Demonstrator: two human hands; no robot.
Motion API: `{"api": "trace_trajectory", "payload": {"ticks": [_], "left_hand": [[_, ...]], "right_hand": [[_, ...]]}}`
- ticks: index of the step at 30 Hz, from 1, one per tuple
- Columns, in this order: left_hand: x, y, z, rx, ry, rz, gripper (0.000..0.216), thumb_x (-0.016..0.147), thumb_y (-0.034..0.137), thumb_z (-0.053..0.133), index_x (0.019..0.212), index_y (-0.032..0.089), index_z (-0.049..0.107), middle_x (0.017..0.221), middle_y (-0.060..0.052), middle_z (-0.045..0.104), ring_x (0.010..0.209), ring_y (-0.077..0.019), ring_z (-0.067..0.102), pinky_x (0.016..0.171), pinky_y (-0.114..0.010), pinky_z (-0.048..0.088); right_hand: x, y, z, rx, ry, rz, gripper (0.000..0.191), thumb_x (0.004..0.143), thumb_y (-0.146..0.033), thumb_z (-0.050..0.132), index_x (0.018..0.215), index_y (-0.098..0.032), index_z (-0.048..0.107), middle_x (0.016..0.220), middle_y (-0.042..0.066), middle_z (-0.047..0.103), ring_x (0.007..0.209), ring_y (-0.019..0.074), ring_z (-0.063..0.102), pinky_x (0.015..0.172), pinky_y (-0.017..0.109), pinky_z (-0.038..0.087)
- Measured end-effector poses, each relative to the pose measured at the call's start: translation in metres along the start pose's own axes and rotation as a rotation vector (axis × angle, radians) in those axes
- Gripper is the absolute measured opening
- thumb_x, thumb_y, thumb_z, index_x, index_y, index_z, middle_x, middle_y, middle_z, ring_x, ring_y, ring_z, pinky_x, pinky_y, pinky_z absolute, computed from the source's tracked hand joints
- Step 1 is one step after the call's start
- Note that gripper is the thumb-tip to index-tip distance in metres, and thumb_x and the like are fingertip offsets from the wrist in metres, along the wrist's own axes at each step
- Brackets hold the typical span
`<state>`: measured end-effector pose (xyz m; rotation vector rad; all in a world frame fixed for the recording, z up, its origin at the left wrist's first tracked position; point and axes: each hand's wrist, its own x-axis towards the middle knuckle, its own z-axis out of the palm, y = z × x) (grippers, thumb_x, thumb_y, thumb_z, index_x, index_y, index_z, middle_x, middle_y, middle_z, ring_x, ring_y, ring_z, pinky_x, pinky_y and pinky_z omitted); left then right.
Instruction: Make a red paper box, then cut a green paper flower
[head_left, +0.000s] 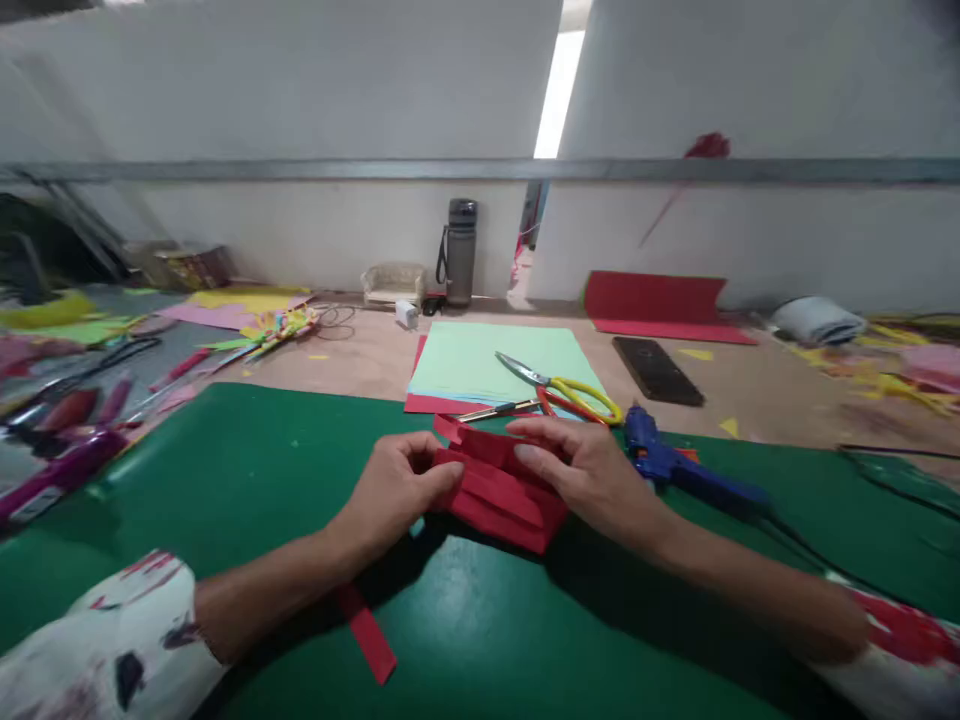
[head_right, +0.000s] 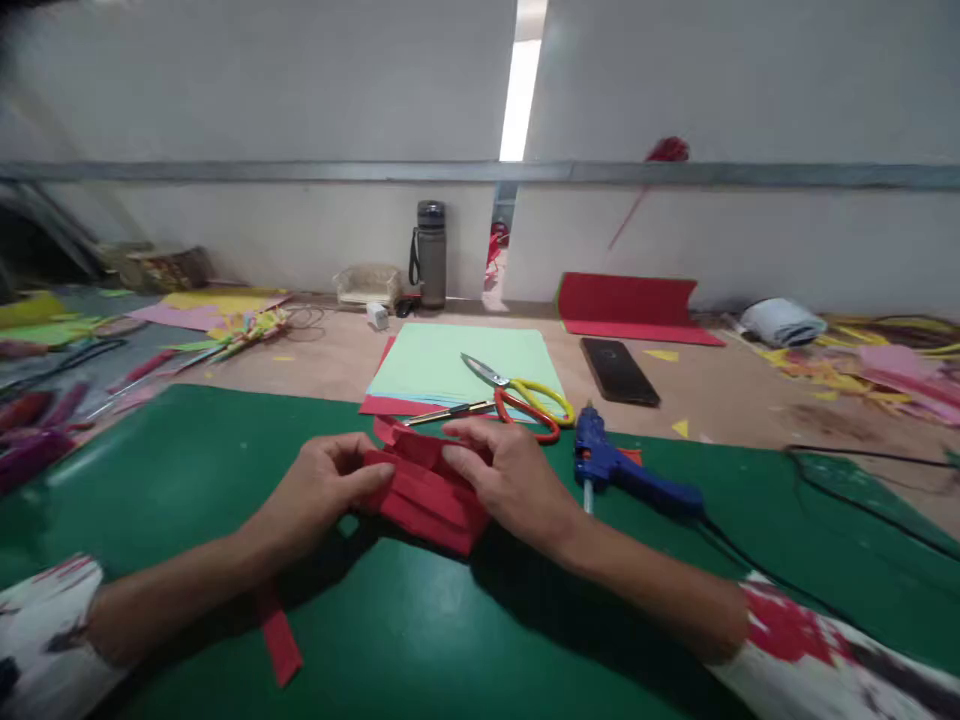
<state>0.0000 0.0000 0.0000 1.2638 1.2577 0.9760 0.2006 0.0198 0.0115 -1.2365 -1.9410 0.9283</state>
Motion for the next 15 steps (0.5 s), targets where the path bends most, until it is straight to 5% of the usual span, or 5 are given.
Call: {"api": "trace_trajectory", "payload": {"ticks": [9, 15], "left_hand": [[-0.0006, -0.005, 0.0026, -0.035, -0.023, -0.015, 0.021, 0.067, 0.028, 0.066, 0.062, 0.015, 0.05, 0.051, 0.006, 0.049, 0.045, -0.0059, 0.042, 0.045, -0.019, 0.035], [-0.0008, -0.0054, 0.0046, -0.088, -0.029, -0.041, 0.021, 0.068, 0.027, 0.067, 0.062, 0.014, 0.051, 0.051, 0.006, 0.05, 0.044, -0.0049, 0.043, 0.044, -0.017, 0.036]], "right_hand": [[0.0023, -0.0006, 0.0022, 0.192, 0.0, 0.177, 0.014, 0.07, -0.029, 0.07, 0.072, -0.016, 0.066, 0.066, 0.0, 0.064, 0.056, 0.0131, 0.055, 0.049, 0.023, 0.042], [-0.0015, 0.0002, 0.001, -0.09, 0.065, -0.071, 0.011, 0.074, -0.019, 0.064, 0.065, -0.017, 0.059, 0.062, 0.0, 0.061, 0.057, 0.0125, 0.053, 0.053, 0.024, 0.041]]}}
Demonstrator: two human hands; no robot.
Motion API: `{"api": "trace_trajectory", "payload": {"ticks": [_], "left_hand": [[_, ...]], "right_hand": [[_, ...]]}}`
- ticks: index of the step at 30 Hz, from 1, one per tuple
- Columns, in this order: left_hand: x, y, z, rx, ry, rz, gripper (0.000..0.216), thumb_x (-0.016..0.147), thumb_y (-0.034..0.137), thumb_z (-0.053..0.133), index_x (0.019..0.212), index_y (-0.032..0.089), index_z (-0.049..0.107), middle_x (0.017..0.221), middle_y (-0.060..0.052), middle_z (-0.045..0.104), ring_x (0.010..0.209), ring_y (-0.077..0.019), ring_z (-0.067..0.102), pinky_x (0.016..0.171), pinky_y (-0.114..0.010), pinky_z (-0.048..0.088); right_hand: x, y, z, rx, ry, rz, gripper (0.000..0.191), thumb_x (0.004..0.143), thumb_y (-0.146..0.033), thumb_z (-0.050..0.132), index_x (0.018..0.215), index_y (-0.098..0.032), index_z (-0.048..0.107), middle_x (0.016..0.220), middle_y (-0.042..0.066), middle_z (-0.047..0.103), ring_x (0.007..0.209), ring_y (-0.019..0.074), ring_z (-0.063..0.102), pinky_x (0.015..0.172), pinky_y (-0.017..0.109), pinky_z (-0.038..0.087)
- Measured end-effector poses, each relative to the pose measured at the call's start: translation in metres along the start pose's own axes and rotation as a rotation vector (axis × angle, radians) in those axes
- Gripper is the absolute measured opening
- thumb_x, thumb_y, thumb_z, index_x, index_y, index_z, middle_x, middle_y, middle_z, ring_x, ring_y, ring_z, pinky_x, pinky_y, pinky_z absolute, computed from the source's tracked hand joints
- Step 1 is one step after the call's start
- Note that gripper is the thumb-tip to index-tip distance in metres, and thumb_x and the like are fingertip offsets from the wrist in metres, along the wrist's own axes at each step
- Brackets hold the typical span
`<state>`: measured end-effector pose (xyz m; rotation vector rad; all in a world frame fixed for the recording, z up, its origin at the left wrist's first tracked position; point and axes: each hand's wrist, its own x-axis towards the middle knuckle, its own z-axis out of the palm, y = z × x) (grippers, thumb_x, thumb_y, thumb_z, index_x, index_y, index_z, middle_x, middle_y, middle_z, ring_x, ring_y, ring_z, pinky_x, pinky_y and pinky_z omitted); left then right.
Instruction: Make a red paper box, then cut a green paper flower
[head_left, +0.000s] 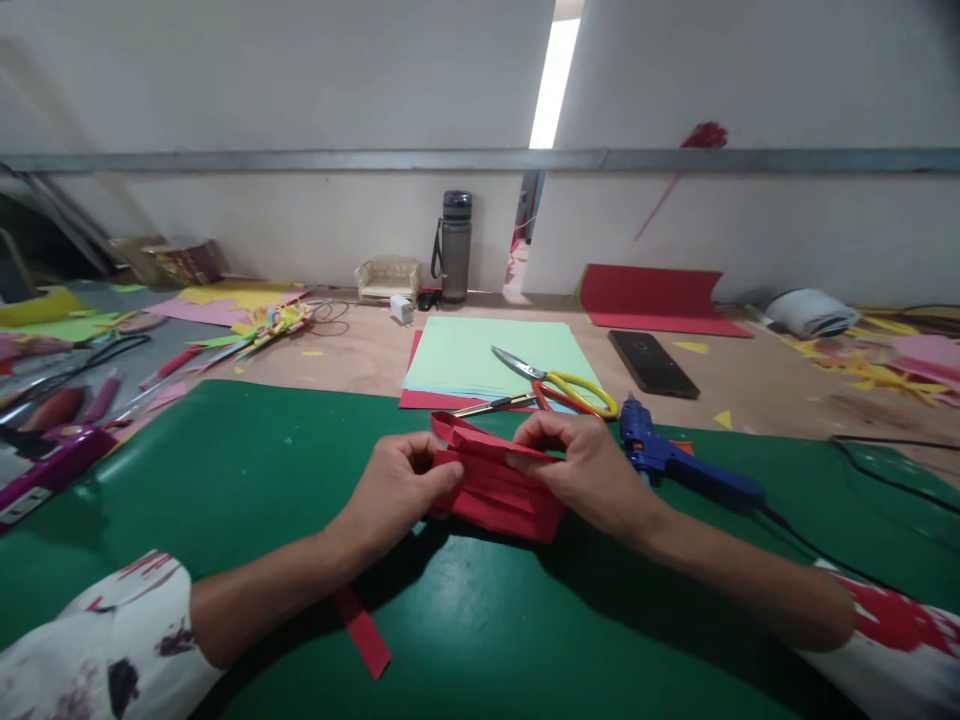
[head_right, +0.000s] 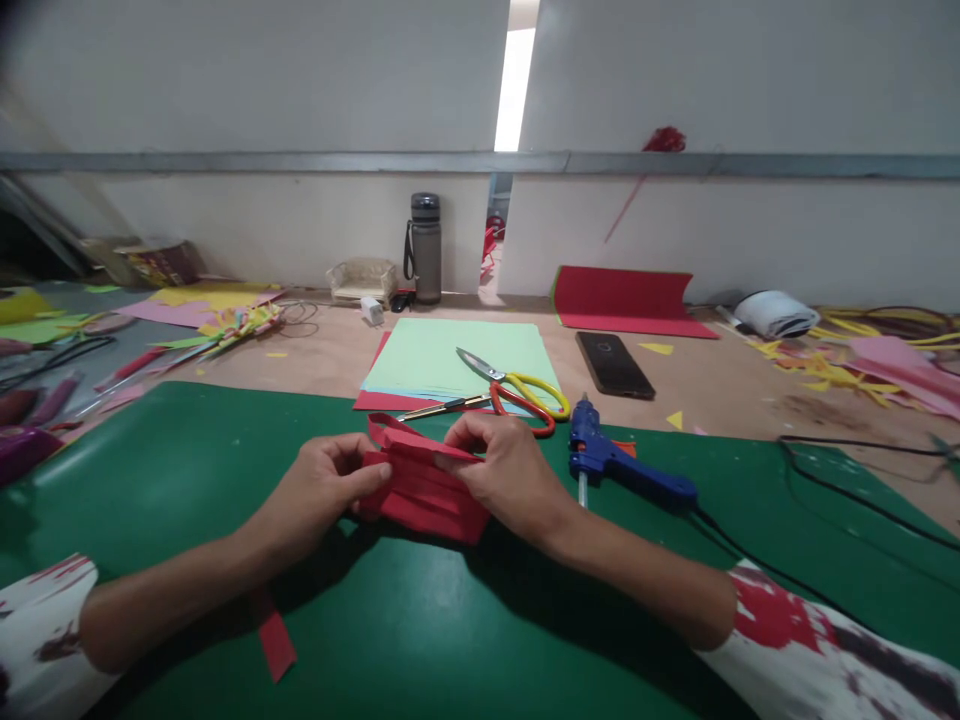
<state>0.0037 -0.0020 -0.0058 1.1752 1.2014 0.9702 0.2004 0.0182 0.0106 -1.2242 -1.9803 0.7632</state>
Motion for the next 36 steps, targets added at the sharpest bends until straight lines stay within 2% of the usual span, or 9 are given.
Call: {"api": "trace_trajectory", "payload": {"ticks": [5, 9, 11, 14, 17, 23, 26, 31, 36], "left_hand": [[0.003, -0.004, 0.0, -0.183, 0.039, -0.014, 0.023, 0.065, 0.024, 0.073, 0.067, 0.014, 0.052, 0.049, 0.007, 0.053, 0.043, -0.0042, 0.047, 0.043, -0.014, 0.036], [0.005, -0.009, 0.001, -0.399, -0.035, -0.032, 0.031, 0.065, 0.026, 0.077, 0.087, 0.014, 0.058, 0.065, 0.001, 0.065, 0.056, -0.0095, 0.061, 0.057, -0.02, 0.049], [0.005, -0.009, 0.002, -0.444, -0.07, -0.042, 0.03, 0.065, 0.028, 0.077, 0.086, 0.012, 0.062, 0.07, -0.002, 0.066, 0.057, -0.0103, 0.061, 0.061, -0.023, 0.051], [0.005, -0.007, 0.005, -0.48, -0.071, -0.063, 0.027, 0.065, 0.028, 0.076, 0.084, 0.012, 0.064, 0.071, -0.003, 0.065, 0.056, -0.0108, 0.06, 0.057, -0.023, 0.051], [0.005, -0.004, 0.009, -0.497, -0.057, -0.079, 0.027, 0.067, 0.024, 0.074, 0.09, 0.013, 0.065, 0.071, -0.002, 0.065, 0.055, -0.0115, 0.059, 0.054, -0.024, 0.051], [0.008, 0.0, 0.012, -0.559, -0.004, -0.067, 0.02, 0.07, 0.019, 0.066, 0.089, 0.013, 0.065, 0.069, -0.002, 0.064, 0.054, -0.0116, 0.057, 0.057, -0.026, 0.05], [0.008, 0.002, 0.011, -0.59, -0.019, -0.059, 0.015, 0.07, 0.016, 0.064, 0.084, 0.012, 0.066, 0.067, -0.002, 0.065, 0.053, -0.0108, 0.057, 0.059, -0.025, 0.05], [0.003, 0.008, 0.006, -0.571, -0.094, -0.032, 0.011, 0.067, 0.014, 0.062, 0.076, 0.013, 0.068, 0.064, -0.002, 0.066, 0.058, -0.0127, 0.06, 0.06, -0.023, 0.049], [-0.002, 0.008, 0.005, -0.582, -0.138, 0.032, 0.013, 0.072, 0.021, 0.064, 0.081, 0.014, 0.069, 0.077, -0.004, 0.069, 0.066, -0.0125, 0.062, 0.068, -0.024, 0.049]], "right_hand": [[-0.005, 0.004, -0.001, -0.276, 0.106, -0.429, 0.007, 0.078, -0.012, 0.056, 0.072, -0.017, 0.057, 0.068, 0.004, 0.062, 0.063, 0.0156, 0.056, 0.06, 0.028, 0.044], [-0.006, 0.007, 0.0, -0.323, 0.139, -0.513, 0.007, 0.08, -0.012, 0.054, 0.076, -0.016, 0.057, 0.069, 0.005, 0.063, 0.063, 0.0159, 0.058, 0.06, 0.028, 0.047], [-0.006, 0.009, 0.001, -0.333, 0.156, -0.521, 0.006, 0.08, -0.013, 0.054, 0.076, -0.016, 0.056, 0.069, 0.005, 0.063, 0.062, 0.0159, 0.058, 0.059, 0.027, 0.047], [-0.005, 0.011, 0.003, -0.357, 0.182, -0.589, 0.004, 0.081, -0.014, 0.055, 0.077, -0.016, 0.055, 0.069, 0.006, 0.063, 0.062, 0.0166, 0.059, 0.058, 0.028, 0.048], [-0.004, 0.013, 0.003, -0.408, 0.205, -0.724, 0.003, 0.08, -0.012, 0.057, 0.082, -0.015, 0.056, 0.074, 0.009, 0.065, 0.067, 0.0191, 0.061, 0.063, 0.031, 0.05], [-0.006, 0.015, -0.004, -0.739, 0.199, -1.047, 0.028, 0.082, -0.002, 0.043, 0.105, -0.005, 0.059, 0.087, 0.017, 0.069, 0.081, 0.0258, 0.063, 0.076, 0.044, 0.05], [-0.01, 0.017, -0.006, -0.803, 0.193, -1.089, 0.031, 0.085, -0.005, 0.041, 0.109, -0.003, 0.06, 0.094, 0.019, 0.07, 0.087, 0.028, 0.063, 0.08, 0.048, 0.048], [-0.015, 0.013, -0.007, -0.882, 0.162, -1.132, 0.033, 0.087, -0.007, 0.036, 0.103, -0.005, 0.065, 0.098, 0.019, 0.07, 0.09, 0.0296, 0.064, 0.078, 0.048, 0.049], [-0.017, 0.009, -0.006, -0.93, 0.156, -1.088, 0.033, 0.085, -0.006, 0.037, 0.099, -0.006, 0.067, 0.096, 0.019, 0.071, 0.086, 0.0302, 0.065, 0.077, 0.048, 0.05]]}}
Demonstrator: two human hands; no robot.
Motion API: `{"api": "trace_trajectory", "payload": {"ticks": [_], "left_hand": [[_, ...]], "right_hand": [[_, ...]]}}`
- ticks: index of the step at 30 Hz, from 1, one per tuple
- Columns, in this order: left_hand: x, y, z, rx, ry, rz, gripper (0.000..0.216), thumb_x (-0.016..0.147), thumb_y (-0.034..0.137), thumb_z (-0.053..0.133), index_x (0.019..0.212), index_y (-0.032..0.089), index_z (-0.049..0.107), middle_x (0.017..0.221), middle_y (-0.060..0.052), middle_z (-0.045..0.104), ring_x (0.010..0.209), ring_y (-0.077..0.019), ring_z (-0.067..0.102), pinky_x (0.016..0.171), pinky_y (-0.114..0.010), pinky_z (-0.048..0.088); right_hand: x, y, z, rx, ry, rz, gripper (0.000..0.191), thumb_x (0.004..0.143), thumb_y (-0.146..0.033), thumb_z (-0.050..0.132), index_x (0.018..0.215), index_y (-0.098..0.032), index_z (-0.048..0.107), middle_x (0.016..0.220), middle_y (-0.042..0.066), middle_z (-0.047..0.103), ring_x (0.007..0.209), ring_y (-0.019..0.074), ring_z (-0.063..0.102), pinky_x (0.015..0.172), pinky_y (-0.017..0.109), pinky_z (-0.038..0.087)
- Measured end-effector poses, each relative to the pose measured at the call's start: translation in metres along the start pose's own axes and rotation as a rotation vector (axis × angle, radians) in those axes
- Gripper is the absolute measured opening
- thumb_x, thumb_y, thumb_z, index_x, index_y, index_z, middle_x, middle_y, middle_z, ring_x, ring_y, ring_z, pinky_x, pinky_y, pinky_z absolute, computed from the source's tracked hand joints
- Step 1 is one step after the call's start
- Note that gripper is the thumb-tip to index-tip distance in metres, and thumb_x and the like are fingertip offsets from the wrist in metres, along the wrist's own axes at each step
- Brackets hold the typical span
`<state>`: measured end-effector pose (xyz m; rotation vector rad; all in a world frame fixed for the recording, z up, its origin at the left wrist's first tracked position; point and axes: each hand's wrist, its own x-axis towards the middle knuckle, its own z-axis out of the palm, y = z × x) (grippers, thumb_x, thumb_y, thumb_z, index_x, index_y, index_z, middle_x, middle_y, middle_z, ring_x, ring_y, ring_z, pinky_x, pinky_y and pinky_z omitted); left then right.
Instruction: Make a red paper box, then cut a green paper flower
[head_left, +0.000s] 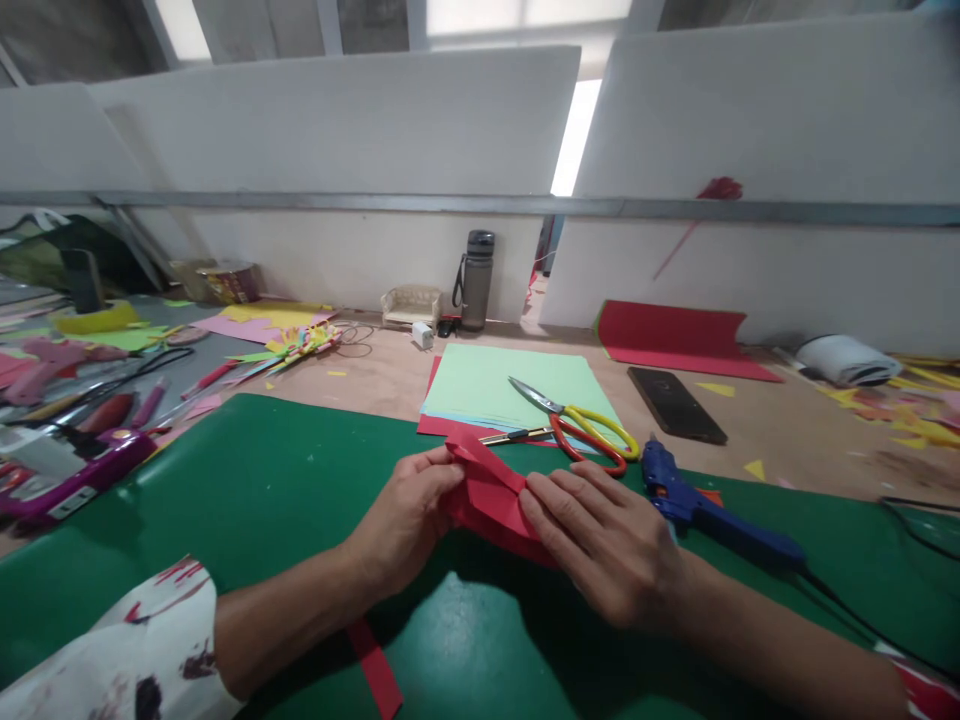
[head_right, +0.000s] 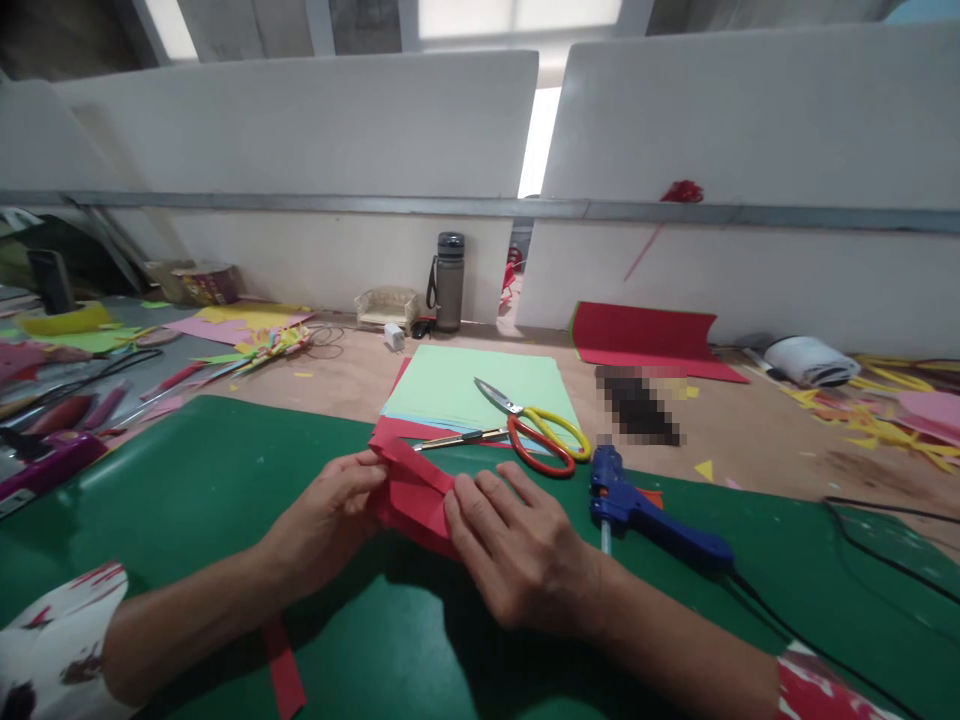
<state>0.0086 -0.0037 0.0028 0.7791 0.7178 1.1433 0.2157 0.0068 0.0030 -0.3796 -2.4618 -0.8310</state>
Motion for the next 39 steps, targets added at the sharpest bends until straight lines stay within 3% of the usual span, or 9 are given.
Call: {"api": "trace_trajectory", "payload": {"ticks": [5, 8, 11, 14, 16, 20, 24, 31, 39], "left_hand": [[0.002, -0.006, -0.003, 0.093, 0.105, -0.037, 0.016, 0.064, 0.017, 0.069, 0.08, 0.011, 0.067, 0.07, -0.004, 0.068, 0.065, -0.0149, 0.062, 0.067, -0.026, 0.048], [0.003, -0.001, -0.004, 0.169, 0.152, 0.01, 0.02, 0.06, 0.012, 0.068, 0.079, 0.011, 0.067, 0.071, -0.005, 0.069, 0.067, -0.017, 0.063, 0.068, -0.026, 0.047], [0.003, 0.011, -0.003, 0.299, 0.21, 0.075, 0.018, 0.062, 0.019, 0.071, 0.079, 0.014, 0.068, 0.074, -0.004, 0.071, 0.07, -0.017, 0.062, 0.066, -0.024, 0.047], [0.001, 0.022, 0.0, 0.424, 0.255, 0.132, 0.011, 0.069, 0.025, 0.069, 0.077, 0.018, 0.069, 0.074, -0.002, 0.07, 0.07, -0.0158, 0.061, 0.064, -0.022, 0.047], [-0.001, 0.024, 0.002, 0.493, 0.242, 0.17, 0.009, 0.073, 0.028, 0.067, 0.076, 0.02, 0.069, 0.072, 0.0, 0.07, 0.069, -0.0153, 0.06, 0.066, -0.022, 0.047], [-0.004, 0.019, 0.0, 0.633, 0.209, 0.21, 0.012, 0.077, 0.034, 0.065, 0.077, 0.023, 0.071, 0.074, 0.0, 0.07, 0.069, -0.0161, 0.06, 0.063, -0.021, 0.046], [-0.003, 0.013, -0.003, 0.663, 0.172, 0.21, 0.013, 0.079, 0.035, 0.065, 0.081, 0.024, 0.071, 0.081, -0.001, 0.072, 0.072, -0.0162, 0.062, 0.065, -0.02, 0.046], [-0.004, 0.008, -0.003, 0.675, 0.097, 0.214, 0.015, 0.081, 0.034, 0.063, 0.082, 0.021, 0.071, 0.087, -0.003, 0.072, 0.081, -0.0162, 0.065, 0.073, -0.02, 0.047], [-0.007, 0.008, 0.001, 0.813, 0.177, 0.207, 0.012, 0.074, 0.03, 0.07, 0.074, 0.018, 0.072, 0.072, -0.004, 0.072, 0.066, -0.0159, 0.064, 0.065, -0.022, 0.048]], "right_hand": [[0.0, -0.005, 0.003, -0.007, -0.023, -0.017, 0.032, 0.086, -0.006, 0.038, 0.103, -0.007, 0.065, 0.1, 0.018, 0.071, 0.09, 0.0302, 0.065, 0.08, 0.048, 0.049], [0.004, -0.003, 0.0, 0.163, 0.063, 0.036, 0.033, 0.093, -0.031, 0.046, 0.107, -0.007, 0.062, 0.1, 0.018, 0.071, 0.092, 0.0296, 0.065, 0.083, 0.046, 0.05], [0.009, 0.003, -0.007, 0.512, 0.18, 0.42, 0.057, 0.09, -0.056, 0.041, 0.117, -0.008, 0.056, 0.102, 0.018, 0.069, 0.098, 0.0266, 0.064, 0.084, 0.041, 0.051], [0.014, 0.01, -0.012, 0.836, 0.163, 0.954, 0.045, 0.096, -0.047, 0.035, 0.111, -0.014, 0.061, 0.094, 0.01, 0.071, 0.09, 0.0203, 0.067, 0.078, 0.034, 0.053], [0.016, 0.012, -0.013, 0.997, 0.088, 1.131, 0.042, 0.096, -0.045, 0.038, 0.096, -0.015, 0.067, 0.084, 0.007, 0.071, 0.08, 0.0179, 0.067, 0.071, 0.03, 0.053], [0.02, 0.009, -0.013, 1.169, -0.11, 1.143, 0.024, 0.087, -0.034, 0.057, 0.081, -0.014, 0.069, 0.072, 0.003, 0.07, 0.067, 0.0148, 0.064, 0.06, 0.024, 0.049], [0.024, 0.004, -0.014, 1.202, -0.181, 1.183, 0.013, 0.081, -0.022, 0.06, 0.077, -0.015, 0.071, 0.071, 0.002, 0.071, 0.067, 0.0144, 0.064, 0.061, 0.024, 0.048], [0.025, 0.003, -0.012, 1.06, -0.158, 1.068, 0.015, 0.079, -0.014, 0.059, 0.071, -0.017, 0.071, 0.069, 0.0, 0.07, 0.066, 0.0141, 0.063, 0.062, 0.024, 0.045], [0.024, 0.0, -0.007, 0.948, -0.119, 0.91, 0.015, 0.08, -0.01, 0.059, 0.069, -0.014, 0.069, 0.064, 0.0, 0.065, 0.06, 0.011, 0.058, 0.058, 0.021, 0.041]]}}
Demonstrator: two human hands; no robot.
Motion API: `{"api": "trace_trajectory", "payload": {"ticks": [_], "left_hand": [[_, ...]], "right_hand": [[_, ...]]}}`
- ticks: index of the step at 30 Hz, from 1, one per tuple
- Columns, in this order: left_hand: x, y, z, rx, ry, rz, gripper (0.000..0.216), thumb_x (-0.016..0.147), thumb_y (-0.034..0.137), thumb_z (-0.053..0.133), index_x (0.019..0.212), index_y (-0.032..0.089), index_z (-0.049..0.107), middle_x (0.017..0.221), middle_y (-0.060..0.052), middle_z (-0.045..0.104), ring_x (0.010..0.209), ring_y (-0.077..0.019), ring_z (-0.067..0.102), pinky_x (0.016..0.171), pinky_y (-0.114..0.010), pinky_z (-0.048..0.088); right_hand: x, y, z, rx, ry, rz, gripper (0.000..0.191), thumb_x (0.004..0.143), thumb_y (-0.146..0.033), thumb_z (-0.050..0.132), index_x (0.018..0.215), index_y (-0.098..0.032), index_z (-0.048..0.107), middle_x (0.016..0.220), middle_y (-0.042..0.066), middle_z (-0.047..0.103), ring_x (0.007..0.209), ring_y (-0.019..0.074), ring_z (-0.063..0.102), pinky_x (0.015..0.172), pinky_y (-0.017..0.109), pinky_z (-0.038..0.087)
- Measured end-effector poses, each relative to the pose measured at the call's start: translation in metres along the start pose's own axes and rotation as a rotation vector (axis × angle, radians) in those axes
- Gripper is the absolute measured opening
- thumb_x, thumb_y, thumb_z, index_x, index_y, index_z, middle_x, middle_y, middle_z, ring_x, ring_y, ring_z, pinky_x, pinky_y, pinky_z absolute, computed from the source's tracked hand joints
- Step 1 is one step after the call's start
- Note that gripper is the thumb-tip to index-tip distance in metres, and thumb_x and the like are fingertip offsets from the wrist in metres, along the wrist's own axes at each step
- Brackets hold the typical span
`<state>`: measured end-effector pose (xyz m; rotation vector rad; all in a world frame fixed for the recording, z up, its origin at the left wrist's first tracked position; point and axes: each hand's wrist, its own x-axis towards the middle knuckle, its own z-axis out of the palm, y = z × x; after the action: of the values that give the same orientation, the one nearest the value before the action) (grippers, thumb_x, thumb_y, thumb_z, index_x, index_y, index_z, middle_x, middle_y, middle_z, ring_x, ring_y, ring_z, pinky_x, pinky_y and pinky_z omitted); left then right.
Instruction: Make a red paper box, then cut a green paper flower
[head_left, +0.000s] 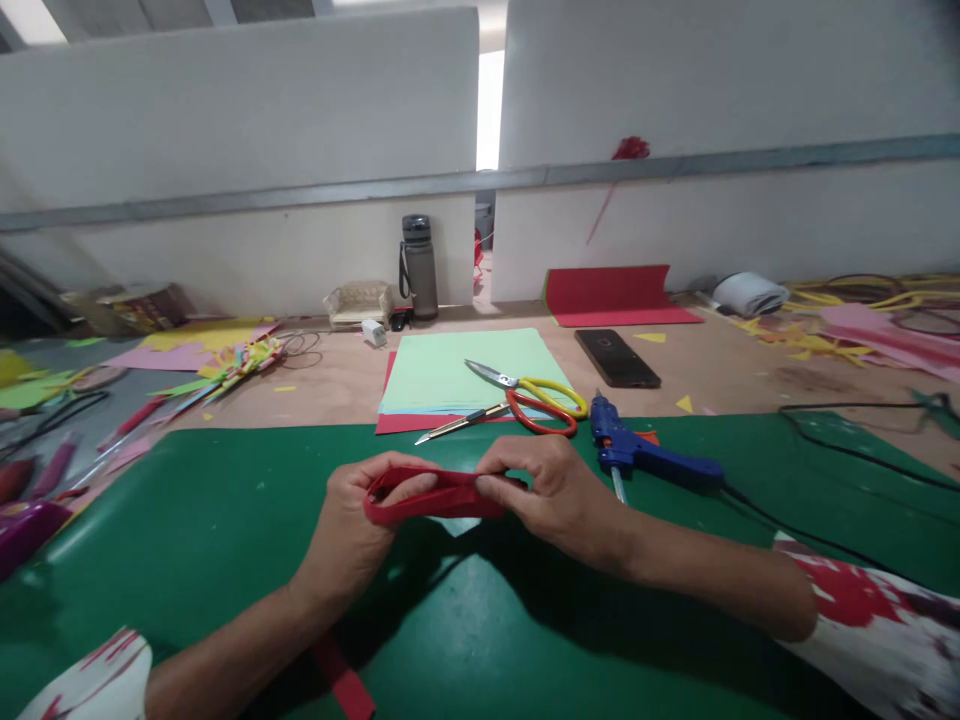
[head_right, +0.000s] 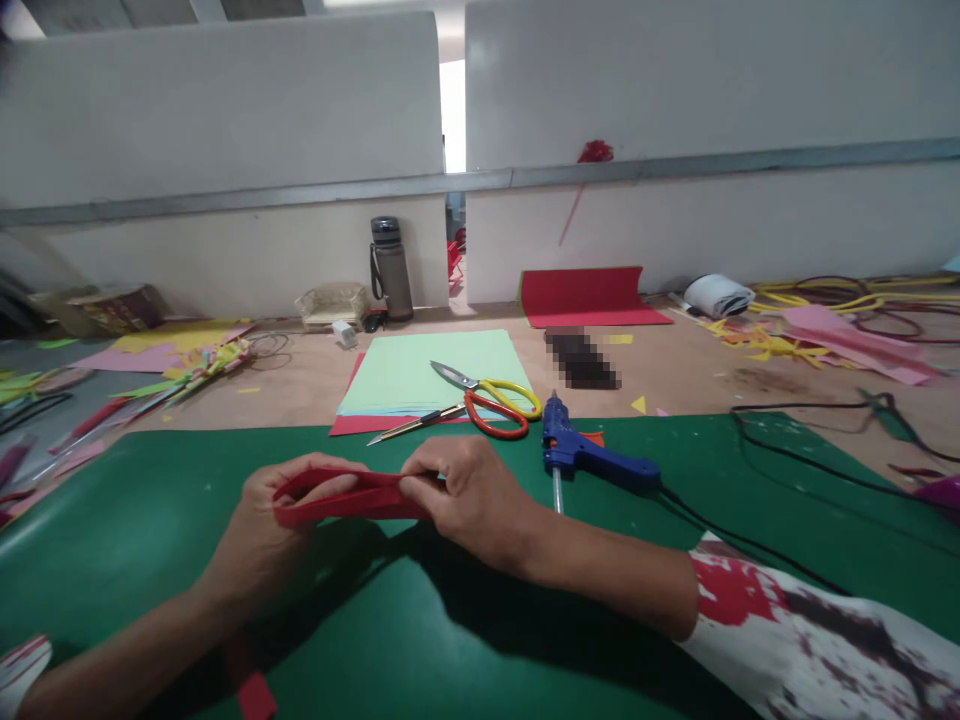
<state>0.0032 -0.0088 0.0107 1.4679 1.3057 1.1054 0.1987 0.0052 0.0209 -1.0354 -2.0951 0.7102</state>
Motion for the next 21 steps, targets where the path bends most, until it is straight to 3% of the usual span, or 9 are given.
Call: {"api": "trace_trajectory", "payload": {"ticks": [7, 12, 18, 21], "left_hand": [[-0.004, 0.0, 0.009, -0.07, -0.086, 0.088, 0.007, 0.073, 0.026, 0.071, 0.074, 0.021, 0.076, 0.079, -0.005, 0.074, 0.075, -0.0192, 0.067, 0.072, -0.025, 0.051], [-0.004, 0.0, 0.012, -0.129, -0.084, 0.07, 0.004, 0.071, 0.022, 0.072, 0.071, 0.022, 0.075, 0.08, -0.003, 0.074, 0.076, -0.0176, 0.067, 0.072, -0.022, 0.051], [0.0, -0.001, 0.001, -0.134, -0.103, 0.011, 0.016, 0.08, 0.033, 0.065, 0.079, 0.021, 0.075, 0.08, -0.003, 0.074, 0.075, -0.0159, 0.066, 0.069, -0.02, 0.049], [0.002, -0.002, -0.003, -0.144, -0.108, -0.012, 0.02, 0.081, 0.037, 0.063, 0.081, 0.02, 0.074, 0.08, -0.004, 0.074, 0.073, -0.016, 0.066, 0.068, -0.021, 0.049]], "right_hand": [[-0.001, -0.001, 0.007, -0.015, -0.02, -0.121, 0.014, 0.084, -0.017, 0.058, 0.074, -0.015, 0.068, 0.066, 0.0, 0.066, 0.061, 0.0114, 0.058, 0.059, 0.021, 0.041], [-0.003, -0.001, 0.005, -0.204, 0.033, -0.272, 0.017, 0.085, -0.016, 0.054, 0.073, -0.013, 0.065, 0.064, 0.003, 0.062, 0.058, 0.0123, 0.052, 0.056, 0.023, 0.038], [0.004, 0.002, -0.013, -0.14, -0.124, 0.007, 0.017, 0.079, -0.009, 0.057, 0.066, -0.014, 0.066, 0.058, -0.001, 0.06, 0.054, 0.01, 0.052, 0.052, 0.021, 0.036], [0.005, 0.004, -0.017, -0.11, -0.14, 0.046, 0.02, 0.079, -0.008, 0.055, 0.062, -0.014, 0.064, 0.058, -0.002, 0.059, 0.056, 0.0102, 0.052, 0.053, 0.021, 0.036]]}}
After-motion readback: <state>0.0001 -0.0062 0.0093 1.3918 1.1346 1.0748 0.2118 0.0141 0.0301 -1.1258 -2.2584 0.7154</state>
